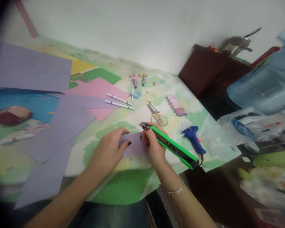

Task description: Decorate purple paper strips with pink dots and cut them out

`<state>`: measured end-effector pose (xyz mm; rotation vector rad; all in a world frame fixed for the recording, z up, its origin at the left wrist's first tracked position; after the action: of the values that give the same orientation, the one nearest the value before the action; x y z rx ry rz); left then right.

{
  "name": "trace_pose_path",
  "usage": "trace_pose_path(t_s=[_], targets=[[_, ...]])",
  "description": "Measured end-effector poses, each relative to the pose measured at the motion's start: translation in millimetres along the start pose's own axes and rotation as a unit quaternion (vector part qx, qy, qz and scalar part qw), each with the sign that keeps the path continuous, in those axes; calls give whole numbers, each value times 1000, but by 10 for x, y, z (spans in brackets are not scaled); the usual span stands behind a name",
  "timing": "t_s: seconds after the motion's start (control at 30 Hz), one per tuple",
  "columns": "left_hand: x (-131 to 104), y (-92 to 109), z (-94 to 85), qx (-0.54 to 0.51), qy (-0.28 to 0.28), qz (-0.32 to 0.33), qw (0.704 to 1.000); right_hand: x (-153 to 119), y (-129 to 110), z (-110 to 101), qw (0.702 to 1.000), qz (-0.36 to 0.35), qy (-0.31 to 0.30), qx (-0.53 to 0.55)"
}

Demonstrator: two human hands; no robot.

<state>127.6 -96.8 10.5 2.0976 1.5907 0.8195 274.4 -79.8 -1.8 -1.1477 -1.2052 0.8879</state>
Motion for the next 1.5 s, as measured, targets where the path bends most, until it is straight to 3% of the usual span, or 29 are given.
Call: trace_pose_path(t_s=[0.13,0.23,0.33,0.4,0.43,0.5,0.6,0.7,0.83,1.0,1.37,1.5], targets=[[-57,12,-393,17,27,-4,999,53,-238,56,998,-46,34,-27],[1,-93,-886,55,121,0,991,198,-568,198,994,-99,55,4],[172,-320,-1304,8,198,-30,980,461,-806,487,991,-131,-13,34],[337,-513,-1428,-81,202,-55,975,673,-835,717,988,-136,-70,15],[426,-594,-1450,-99,199,-52,974,779,-814,811,988,-140,-72,-6],[596,-743,-1420,-145,183,-37,972,952,-746,935,980,-179,-14,-89],[777,-922,-1294,-212,157,-13,964,1082,-567,1060,950,-211,31,-229],[836,-1059,-1168,-286,115,-5,951,1108,-365,1064,941,-201,20,-272],[787,-1193,-1060,-383,26,-13,923,1175,-161,948,967,-167,-17,-189],[712,-1257,-1025,-463,-40,-19,885,1301,-52,829,985,-160,1,-56],[662,-1216,-991,-592,-31,-39,804,1248,-145,816,979,-202,15,11],[671,-1193,-999,-607,-34,-30,793,1265,-147,800,978,-207,13,4]])
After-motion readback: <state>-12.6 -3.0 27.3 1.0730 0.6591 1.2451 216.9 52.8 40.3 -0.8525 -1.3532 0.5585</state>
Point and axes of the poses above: each hand's wrist, its own x-axis towards the middle knuckle, its own z-axis out of the palm, y = z × x, the point moved 4 cm from there along x, towards the middle knuckle, and after that the axes turned 4 degrees about z, right-handed, at the moved point
